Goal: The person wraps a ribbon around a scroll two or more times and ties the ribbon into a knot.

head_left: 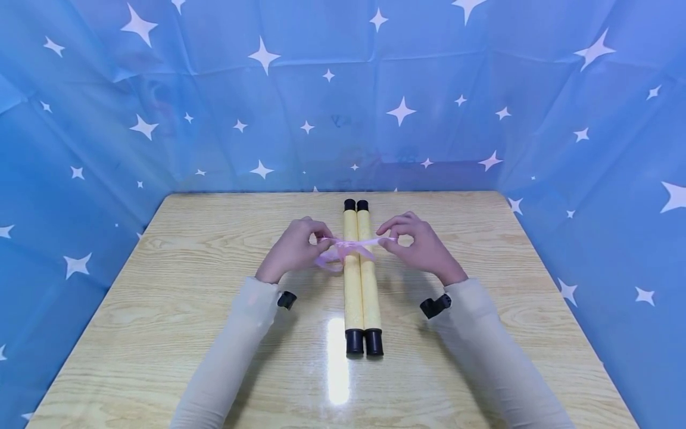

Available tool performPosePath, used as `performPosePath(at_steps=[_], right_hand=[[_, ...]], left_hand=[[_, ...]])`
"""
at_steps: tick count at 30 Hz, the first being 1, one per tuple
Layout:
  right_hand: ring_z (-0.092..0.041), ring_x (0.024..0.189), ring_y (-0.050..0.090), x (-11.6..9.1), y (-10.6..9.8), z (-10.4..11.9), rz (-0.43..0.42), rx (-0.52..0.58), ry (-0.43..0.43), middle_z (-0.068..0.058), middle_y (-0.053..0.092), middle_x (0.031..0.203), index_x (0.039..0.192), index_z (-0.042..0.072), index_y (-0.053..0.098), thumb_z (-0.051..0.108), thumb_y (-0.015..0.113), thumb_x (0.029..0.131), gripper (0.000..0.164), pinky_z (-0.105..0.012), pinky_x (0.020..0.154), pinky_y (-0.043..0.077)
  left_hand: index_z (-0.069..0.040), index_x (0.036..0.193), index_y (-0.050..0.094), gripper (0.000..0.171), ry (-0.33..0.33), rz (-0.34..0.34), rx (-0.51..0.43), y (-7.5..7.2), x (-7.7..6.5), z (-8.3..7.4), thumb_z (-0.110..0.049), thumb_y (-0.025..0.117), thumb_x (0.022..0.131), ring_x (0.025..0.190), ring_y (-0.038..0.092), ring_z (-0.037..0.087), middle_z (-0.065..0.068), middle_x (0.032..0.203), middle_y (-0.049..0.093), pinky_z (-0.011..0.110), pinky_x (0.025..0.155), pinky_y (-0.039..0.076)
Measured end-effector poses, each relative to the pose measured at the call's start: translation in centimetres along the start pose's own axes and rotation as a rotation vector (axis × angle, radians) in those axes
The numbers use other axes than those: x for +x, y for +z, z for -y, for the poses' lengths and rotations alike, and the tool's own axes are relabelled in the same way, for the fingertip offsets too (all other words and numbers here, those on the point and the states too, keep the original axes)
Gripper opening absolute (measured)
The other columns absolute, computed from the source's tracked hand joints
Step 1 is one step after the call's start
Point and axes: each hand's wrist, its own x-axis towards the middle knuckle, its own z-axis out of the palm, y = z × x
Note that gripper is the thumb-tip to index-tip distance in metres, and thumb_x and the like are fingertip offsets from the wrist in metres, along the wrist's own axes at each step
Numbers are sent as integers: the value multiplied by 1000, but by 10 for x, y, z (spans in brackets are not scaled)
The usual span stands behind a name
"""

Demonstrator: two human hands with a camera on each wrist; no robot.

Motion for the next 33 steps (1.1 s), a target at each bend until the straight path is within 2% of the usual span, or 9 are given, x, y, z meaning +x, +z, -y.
performPosePath(at_steps=[4,8,11,14,18,21,24,28,33], right_hand=[[-14,105,55,-1,-8,-2,-10,117,110,5,69,101,68,14,59,30,68,93,31,-44,88,39],[-11,102,62,-5,-16,-3,2,161,230,3,69,97,71,11,64,30,65,95,31,-42,77,41],[-13,97,62,-8,-22,-6,-4,153,267,0,68,93,70,8,61,37,63,96,40,-41,70,39],[-19,80,54,-14,-31,-10,-22,144,266,-5,60,76,69,7,55,47,62,94,48,-39,63,36],[-18,70,54,-22,-44,-17,-35,169,252,-7,36,59,70,1,53,46,61,95,52,-39,56,32],[-18,59,47,-28,-54,-25,-56,171,270,-5,30,57,72,-1,54,43,62,95,50,-39,54,31],[-23,52,29,-36,-63,-33,-85,125,315,-3,32,55,73,3,58,46,63,94,47,-38,52,29],[-25,53,32,-46,-73,-45,-109,74,373,-6,41,58,76,4,59,50,63,92,49,-39,50,31],[-31,63,46,-61,-86,-63,-107,55,445,-17,54,70,80,3,61,53,61,92,51,-40,55,39]], left_hand=[[-17,76,69,16,-20,25,-30,-11,-4,9,-23,70,90,76,55,17,-6,73,62,32,71,44],[-18,71,63,24,-56,47,-92,-21,-10,18,-31,72,90,69,51,16,-5,70,59,30,61,41],[-14,72,63,29,-107,59,-162,-28,-16,25,-36,71,90,62,45,16,-2,66,54,29,56,37],[-8,77,65,34,-148,69,-233,-36,-22,33,-38,70,90,55,37,16,-1,61,45,29,53,33],[-4,82,67,39,-202,67,-278,-46,-32,43,-42,71,89,54,30,16,0,59,36,29,52,30],[-6,84,69,42,-254,57,-274,-52,-39,51,-48,71,87,55,30,17,-1,60,34,29,53,29],[-8,84,69,45,-290,57,-269,-56,-46,59,-53,70,85,57,31,17,-2,60,33,30,54,30],[-7,85,68,47,-325,54,-265,-61,-56,69,-54,70,85,59,32,18,-1,62,36,29,53,29],[-1,87,67,49,-363,67,-255,-65,-66,83,-51,70,87,59,33,17,-1,62,39,28,54,30]])
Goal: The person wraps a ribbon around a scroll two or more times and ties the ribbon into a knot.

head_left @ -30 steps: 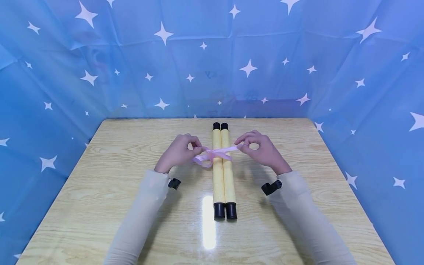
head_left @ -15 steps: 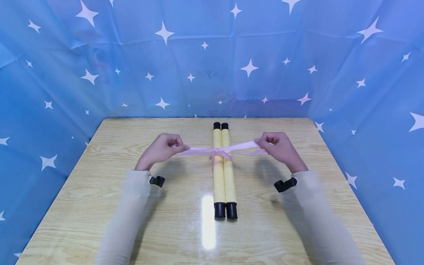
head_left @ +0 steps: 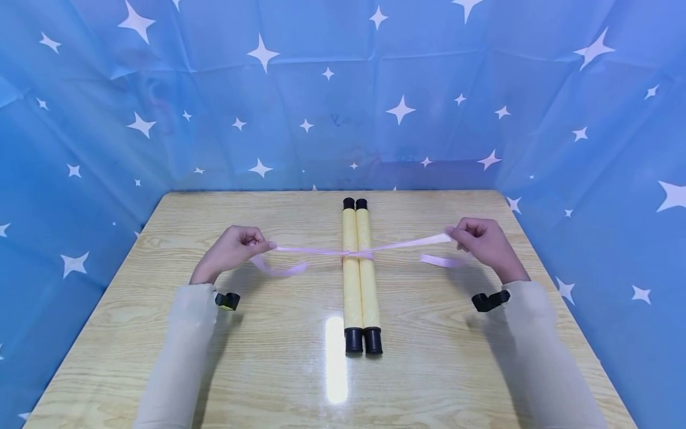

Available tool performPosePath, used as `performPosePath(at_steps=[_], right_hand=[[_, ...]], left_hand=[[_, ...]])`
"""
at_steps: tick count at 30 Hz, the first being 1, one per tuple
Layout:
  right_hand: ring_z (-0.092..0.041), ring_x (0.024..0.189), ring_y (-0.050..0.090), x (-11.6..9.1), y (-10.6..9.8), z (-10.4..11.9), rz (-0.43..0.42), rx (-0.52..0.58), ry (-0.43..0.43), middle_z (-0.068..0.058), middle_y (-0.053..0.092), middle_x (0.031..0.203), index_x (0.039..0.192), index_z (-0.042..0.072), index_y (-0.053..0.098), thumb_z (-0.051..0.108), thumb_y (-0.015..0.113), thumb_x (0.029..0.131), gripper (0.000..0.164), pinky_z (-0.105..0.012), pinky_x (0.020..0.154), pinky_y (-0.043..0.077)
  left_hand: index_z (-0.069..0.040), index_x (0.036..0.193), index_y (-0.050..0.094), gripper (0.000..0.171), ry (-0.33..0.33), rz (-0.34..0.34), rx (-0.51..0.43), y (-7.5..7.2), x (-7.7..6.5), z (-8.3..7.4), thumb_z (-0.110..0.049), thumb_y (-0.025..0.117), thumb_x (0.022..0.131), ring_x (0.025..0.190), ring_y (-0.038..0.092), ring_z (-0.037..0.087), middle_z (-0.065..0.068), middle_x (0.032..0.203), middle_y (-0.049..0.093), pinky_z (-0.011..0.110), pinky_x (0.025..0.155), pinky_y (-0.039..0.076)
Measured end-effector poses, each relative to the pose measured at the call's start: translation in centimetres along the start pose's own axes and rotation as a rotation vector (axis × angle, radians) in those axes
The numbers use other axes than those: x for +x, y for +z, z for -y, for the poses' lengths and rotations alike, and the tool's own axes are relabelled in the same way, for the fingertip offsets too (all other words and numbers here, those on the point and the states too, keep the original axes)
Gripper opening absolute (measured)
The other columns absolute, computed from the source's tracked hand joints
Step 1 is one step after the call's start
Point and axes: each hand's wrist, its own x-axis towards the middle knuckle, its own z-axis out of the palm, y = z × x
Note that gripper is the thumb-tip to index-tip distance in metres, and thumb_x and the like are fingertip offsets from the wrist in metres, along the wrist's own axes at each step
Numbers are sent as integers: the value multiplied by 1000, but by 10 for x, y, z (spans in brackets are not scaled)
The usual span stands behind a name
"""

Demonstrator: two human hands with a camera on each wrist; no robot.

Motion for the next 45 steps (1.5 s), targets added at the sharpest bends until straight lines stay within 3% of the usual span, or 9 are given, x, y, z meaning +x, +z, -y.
performPosePath(at_steps=[7,14,21,26,37,41,45], right_hand=[[-31,69,46,-10,-19,-25,-20,-31,76,-20,53,73,84,-4,59,54,60,92,59,-37,60,39],[-28,68,48,-12,-21,-40,21,-66,120,-5,44,63,84,-2,60,56,61,91,58,-35,62,39],[-21,64,43,-13,-19,-57,55,-168,107,1,37,64,77,1,60,54,60,93,55,-32,59,35],[-19,62,40,-10,-18,-67,75,-222,94,1,36,63,77,5,62,55,59,93,53,-32,58,34],[-20,67,43,-8,-14,-76,120,-249,57,-4,45,72,75,11,62,46,59,96,41,-32,62,34],[-20,64,42,-8,-14,-76,125,-238,68,-3,42,68,77,10,62,48,56,97,44,-32,60,34],[-22,61,45,-11,-15,-77,126,-236,87,-5,45,67,83,9,63,50,53,99,45,-33,59,37]], left_hand=[[3,91,69,50,-21,27,-29,0,-4,10,-47,70,87,59,37,16,1,64,45,26,55,33],[2,89,68,48,-4,-12,13,3,0,15,-46,69,89,58,35,17,1,64,42,26,51,31],[-3,84,67,37,-14,-24,114,10,6,26,-39,67,93,57,36,19,1,62,39,29,51,33],[-4,80,66,32,13,-34,175,13,9,29,-33,67,94,54,33,20,0,59,36,31,52,32],[-10,81,68,24,-32,-14,259,17,11,35,-29,65,96,45,29,16,-1,52,36,28,45,29],[-9,83,67,25,-37,4,249,18,11,34,-29,65,96,44,37,17,0,54,41,30,45,34],[-8,85,68,22,-40,25,248,19,11,32,-26,64,97,51,45,20,6,66,57,30,49,38]])
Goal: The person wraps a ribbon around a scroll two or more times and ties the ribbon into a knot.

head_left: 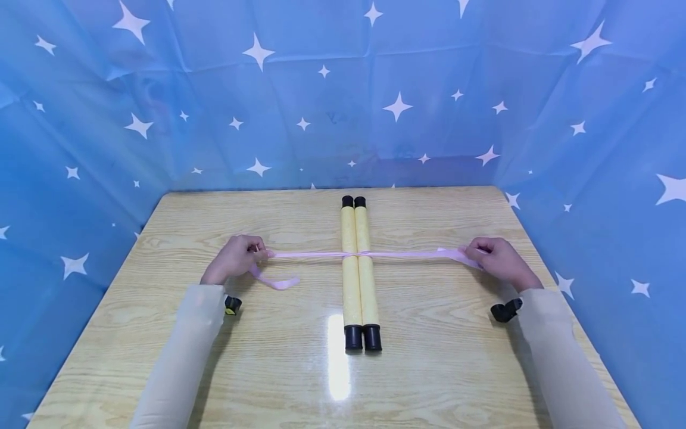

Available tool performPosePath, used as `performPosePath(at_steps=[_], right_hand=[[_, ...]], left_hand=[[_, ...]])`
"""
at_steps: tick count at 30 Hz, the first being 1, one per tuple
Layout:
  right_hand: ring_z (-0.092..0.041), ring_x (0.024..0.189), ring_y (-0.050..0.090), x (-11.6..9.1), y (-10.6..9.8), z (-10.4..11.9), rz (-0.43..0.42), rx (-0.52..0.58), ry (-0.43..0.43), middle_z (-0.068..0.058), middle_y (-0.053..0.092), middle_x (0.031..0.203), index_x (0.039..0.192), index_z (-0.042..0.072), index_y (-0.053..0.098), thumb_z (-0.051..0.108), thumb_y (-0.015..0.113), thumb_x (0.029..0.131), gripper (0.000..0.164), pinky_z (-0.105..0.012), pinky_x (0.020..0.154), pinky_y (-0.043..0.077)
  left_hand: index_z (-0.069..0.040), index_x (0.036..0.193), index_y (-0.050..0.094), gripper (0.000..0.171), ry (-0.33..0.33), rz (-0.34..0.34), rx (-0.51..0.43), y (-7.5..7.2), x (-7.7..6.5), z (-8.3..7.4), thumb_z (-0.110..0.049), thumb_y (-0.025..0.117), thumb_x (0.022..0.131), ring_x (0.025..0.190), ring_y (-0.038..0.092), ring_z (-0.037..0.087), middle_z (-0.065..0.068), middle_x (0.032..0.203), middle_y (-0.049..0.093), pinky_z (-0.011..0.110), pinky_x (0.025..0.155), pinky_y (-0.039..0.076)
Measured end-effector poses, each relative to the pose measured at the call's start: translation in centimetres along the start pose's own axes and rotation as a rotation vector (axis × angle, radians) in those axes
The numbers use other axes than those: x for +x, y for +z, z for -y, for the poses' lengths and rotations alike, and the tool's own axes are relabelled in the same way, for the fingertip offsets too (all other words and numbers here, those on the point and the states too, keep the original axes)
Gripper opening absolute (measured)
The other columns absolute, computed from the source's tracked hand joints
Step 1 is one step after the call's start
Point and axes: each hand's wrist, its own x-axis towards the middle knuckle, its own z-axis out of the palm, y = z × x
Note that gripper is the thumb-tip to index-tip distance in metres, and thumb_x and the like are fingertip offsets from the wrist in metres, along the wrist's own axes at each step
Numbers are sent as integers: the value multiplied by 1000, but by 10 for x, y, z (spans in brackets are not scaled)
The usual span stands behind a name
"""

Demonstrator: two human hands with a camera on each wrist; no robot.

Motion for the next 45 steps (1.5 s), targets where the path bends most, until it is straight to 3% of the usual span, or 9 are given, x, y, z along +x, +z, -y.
performPosePath(at_steps=[3,10,16,20,23,28,35,41,45], right_hand=[[-22,61,48,-2,-1,0,0,-6,11,-9,52,71,90,9,66,48,53,99,43,-34,60,40],[-24,74,51,-5,-6,3,-29,-69,7,-10,63,90,106,11,70,45,52,100,39,-34,61,43],[-21,63,47,-6,-13,3,-22,-86,9,-7,54,74,99,10,66,52,51,98,45,-32,55,38],[-18,60,43,-10,-27,-2,-53,-88,0,-4,49,69,96,9,68,52,56,96,45,-31,53,36],[-16,58,43,-15,-41,-7,-101,-84,-1,-6,51,68,95,6,69,50,59,95,44,-31,52,36],[-17,64,46,-24,-63,-13,-170,-115,14,-13,63,89,101,4,69,50,59,95,47,-32,54,37],[-28,83,56,-31,-68,-20,-165,-206,23,-16,65,101,108,5,67,51,55,96,49,-38,62,45],[-31,91,58,-28,-60,-13,-173,-218,-12,-15,66,103,109,7,68,48,55,97,45,-39,67,46],[-29,92,59,-20,-52,4,-138,-209,-68,-12,67,102,110,8,68,45,56,98,41,-40,69,46]], left_hand=[[-9,87,70,18,18,6,33,0,-2,0,-21,63,97,56,43,19,8,79,64,30,51,37],[-9,89,73,9,27,31,86,-5,-8,2,-18,69,91,62,44,19,7,80,62,29,54,38],[-5,81,64,11,16,36,72,-13,-22,15,-11,67,90,60,45,18,6,73,57,29,54,39],[-3,87,66,22,-3,-2,7,-29,-34,28,-20,58,99,57,43,19,10,73,57,32,54,39],[-2,100,72,35,-28,-22,-8,-46,-46,39,-29,50,105,60,52,21,15,85,66,35,60,45],[1,124,67,41,-88,-51,45,-74,-69,57,-28,45,107,82,62,28,23,114,67,41,74,48],[5,127,63,41,-198,-17,160,-86,-86,73,-25,58,100,73,54,27,27,103,63,39,66,45],[6,129,59,51,-218,-38,164,-77,-78,44,-34,59,98,106,55,44,34,125,55,55,82,47],[3,120,64,50,-179,-91,163,-59,-60,8,-42,57,98,101,59,38,26,117,61,51,80,48]])
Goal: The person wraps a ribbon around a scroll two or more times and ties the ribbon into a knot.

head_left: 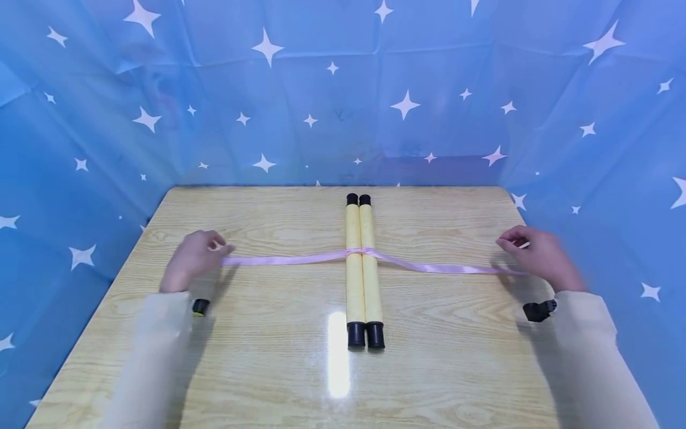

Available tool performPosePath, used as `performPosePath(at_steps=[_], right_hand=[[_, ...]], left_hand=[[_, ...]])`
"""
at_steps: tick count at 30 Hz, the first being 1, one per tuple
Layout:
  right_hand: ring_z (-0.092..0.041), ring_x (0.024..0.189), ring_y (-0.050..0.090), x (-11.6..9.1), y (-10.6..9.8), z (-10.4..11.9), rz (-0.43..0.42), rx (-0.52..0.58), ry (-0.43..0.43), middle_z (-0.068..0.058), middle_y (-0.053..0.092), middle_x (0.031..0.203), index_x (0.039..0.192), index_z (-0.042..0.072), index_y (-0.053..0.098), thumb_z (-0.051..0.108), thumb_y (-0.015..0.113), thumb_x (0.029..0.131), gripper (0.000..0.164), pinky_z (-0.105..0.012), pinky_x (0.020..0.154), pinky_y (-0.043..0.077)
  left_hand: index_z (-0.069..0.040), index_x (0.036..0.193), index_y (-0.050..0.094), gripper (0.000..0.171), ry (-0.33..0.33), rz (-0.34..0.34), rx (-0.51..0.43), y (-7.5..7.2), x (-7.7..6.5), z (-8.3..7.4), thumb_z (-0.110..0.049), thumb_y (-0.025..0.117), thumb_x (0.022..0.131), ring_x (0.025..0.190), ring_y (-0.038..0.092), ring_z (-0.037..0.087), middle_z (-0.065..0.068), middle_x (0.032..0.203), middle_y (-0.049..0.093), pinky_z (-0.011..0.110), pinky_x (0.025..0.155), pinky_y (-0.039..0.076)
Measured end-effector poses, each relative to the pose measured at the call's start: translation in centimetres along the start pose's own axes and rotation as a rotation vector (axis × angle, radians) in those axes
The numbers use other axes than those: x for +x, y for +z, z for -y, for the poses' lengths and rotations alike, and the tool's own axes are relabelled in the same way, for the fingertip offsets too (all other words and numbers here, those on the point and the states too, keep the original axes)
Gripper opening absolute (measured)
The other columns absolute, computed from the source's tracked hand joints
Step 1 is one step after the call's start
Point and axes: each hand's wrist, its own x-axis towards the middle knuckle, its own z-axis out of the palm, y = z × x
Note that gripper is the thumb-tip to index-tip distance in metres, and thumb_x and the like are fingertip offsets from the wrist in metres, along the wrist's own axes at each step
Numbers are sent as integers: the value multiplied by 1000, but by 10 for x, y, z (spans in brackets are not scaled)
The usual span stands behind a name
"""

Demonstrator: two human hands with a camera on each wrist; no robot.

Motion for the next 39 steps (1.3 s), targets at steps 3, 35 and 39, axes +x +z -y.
performPosePath(at_steps=[3,35,39], right_hand=[[-28,91,59,5,7,14,17,12,-27,-10,66,100,109,8,68,44,58,98,39,-41,70,45],[-18,77,56,23,79,85,209,106,-130,-1,66,88,95,14,71,32,63,97,20,-35,70,47],[-17,74,55,21,89,89,284,127,-155,2,65,83,91,16,70,35,70,91,18,-33,68,47]], left_hand=[[0,112,66,50,22,1,-19,17,10,-30,-46,57,97,89,61,30,18,106,66,45,75,49],[-11,67,46,43,-60,44,48,121,54,-140,-35,78,84,49,32,12,-2,58,30,24,43,28],[-13,60,42,45,-43,72,19,121,52,-137,-26,74,89,44,29,10,-3,53,30,22,40,26]])
